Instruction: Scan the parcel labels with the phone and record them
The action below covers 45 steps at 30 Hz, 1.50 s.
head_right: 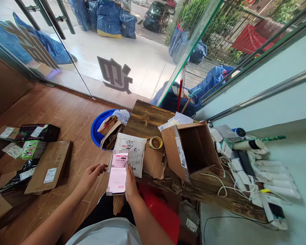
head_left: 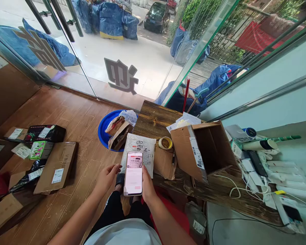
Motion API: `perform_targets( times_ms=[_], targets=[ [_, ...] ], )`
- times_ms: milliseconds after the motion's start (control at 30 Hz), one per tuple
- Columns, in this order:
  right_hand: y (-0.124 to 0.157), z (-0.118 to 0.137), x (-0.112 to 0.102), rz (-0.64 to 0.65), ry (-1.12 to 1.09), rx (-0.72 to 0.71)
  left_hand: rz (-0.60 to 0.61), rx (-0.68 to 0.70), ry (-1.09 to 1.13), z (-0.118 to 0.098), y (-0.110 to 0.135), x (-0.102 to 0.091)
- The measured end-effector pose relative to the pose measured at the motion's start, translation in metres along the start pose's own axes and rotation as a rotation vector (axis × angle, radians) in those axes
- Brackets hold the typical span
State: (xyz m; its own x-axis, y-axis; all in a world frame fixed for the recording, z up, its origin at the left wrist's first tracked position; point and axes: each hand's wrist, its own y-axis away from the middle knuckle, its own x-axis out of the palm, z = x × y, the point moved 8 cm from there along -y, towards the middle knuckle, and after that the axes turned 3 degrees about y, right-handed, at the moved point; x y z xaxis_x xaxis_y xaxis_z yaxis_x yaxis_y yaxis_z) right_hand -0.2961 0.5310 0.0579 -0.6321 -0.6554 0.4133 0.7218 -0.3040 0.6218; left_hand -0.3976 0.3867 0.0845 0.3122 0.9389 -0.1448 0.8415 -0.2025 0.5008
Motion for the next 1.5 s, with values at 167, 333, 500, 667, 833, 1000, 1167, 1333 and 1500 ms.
perform_targets(
  times_ms=[167,333,500,667,833,1000,1167,1333,1500],
  targets=[
    [0.001,0.002,-0.001,-0.026,0.003,-0.019,0.024,0.017,0.027,-0.008,-0.001,0.006],
    [0.002,0.003,-0.001,-0.043,0.012,-0.031,0.058,0.045,0.061,-0.016,-0.007,0.016],
    [0.005,0.002,0.0,-0.046,0.011,-0.029,0.1,0.065,0.089,-0.023,-0.011,0.025],
    [0.005,0.0,-0.001,-0.047,0.002,-0.015,0.14,0.083,0.126,-0.029,-0.013,0.032],
    [0.005,0.001,-0.001,-0.061,-0.009,-0.018,0.167,0.095,0.137,-0.026,-0.019,0.036],
    [0.006,0.002,-0.003,-0.081,-0.009,-0.023,0.163,0.105,0.135,-0.021,-0.023,0.037],
    [0.002,0.004,-0.002,-0.087,-0.002,-0.046,0.15,0.104,0.13,-0.02,-0.025,0.037],
    [-0.003,0.004,0.0,-0.1,0.003,-0.058,0.133,0.099,0.131,-0.021,-0.027,0.037],
    [-0.004,0.003,0.004,-0.131,0.0,-0.026,0.114,0.09,0.124,-0.016,-0.032,0.034]
  ],
)
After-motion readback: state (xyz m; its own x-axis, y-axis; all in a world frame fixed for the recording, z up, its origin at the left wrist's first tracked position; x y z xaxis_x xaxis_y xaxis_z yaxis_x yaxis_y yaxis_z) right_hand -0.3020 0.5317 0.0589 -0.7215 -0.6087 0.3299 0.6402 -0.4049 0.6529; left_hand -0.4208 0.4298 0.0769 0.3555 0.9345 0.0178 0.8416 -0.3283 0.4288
